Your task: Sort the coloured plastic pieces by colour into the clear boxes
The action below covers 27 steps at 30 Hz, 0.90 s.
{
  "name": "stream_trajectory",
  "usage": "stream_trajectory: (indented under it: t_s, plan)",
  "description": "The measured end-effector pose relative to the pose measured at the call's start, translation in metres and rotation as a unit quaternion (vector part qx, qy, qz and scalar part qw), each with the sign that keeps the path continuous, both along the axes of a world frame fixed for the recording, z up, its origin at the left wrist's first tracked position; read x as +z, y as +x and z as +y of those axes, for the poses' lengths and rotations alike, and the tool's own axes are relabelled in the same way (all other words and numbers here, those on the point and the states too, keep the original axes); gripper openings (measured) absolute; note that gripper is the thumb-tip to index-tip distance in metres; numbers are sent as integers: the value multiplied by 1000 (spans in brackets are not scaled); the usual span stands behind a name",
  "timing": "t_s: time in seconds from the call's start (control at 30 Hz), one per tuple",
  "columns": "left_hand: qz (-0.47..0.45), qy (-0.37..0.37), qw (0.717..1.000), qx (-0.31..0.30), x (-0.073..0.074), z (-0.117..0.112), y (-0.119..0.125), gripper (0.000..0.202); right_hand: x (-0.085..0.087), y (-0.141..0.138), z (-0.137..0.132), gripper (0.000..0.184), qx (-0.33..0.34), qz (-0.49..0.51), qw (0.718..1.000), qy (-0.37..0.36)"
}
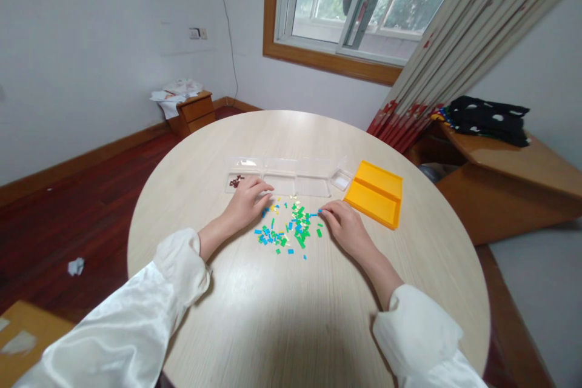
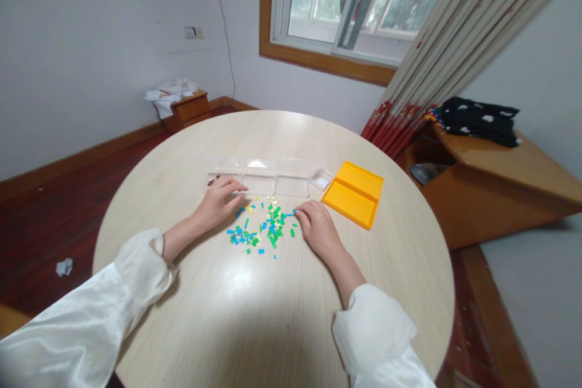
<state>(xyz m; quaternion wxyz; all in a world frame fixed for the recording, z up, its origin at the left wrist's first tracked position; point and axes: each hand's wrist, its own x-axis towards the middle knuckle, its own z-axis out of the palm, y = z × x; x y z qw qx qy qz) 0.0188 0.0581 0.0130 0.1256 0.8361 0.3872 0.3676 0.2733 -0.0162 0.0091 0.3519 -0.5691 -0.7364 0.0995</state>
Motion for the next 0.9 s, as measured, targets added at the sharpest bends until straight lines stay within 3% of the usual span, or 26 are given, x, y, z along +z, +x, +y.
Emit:
stream_trajectory:
  t_s: [0.2, 0.37, 0.6, 0.7, 0.9]
  plan:
    - [-13, 10, 993, -119, 4, -21, 16, 19, 9, -29, -7, 24, 5, 103, 994, -29]
    - [-24, -12, 988, -151, 3, -33, 26, 20, 11, -45, -12, 24, 42, 146, 988, -42]
    - [-39, -8, 983, -177, 5, -38, 32, 18, 11, -47, -13, 25, 75, 153, 984, -42]
    - [-48, 3, 991, -127, 5, -29, 28, 16, 9, -39, -10, 23, 54, 125, 991, -17]
    - [-48, 2, 997, 61, 2, 8, 8, 10, -6, -4, 0, 18, -15, -4, 1000, 12]
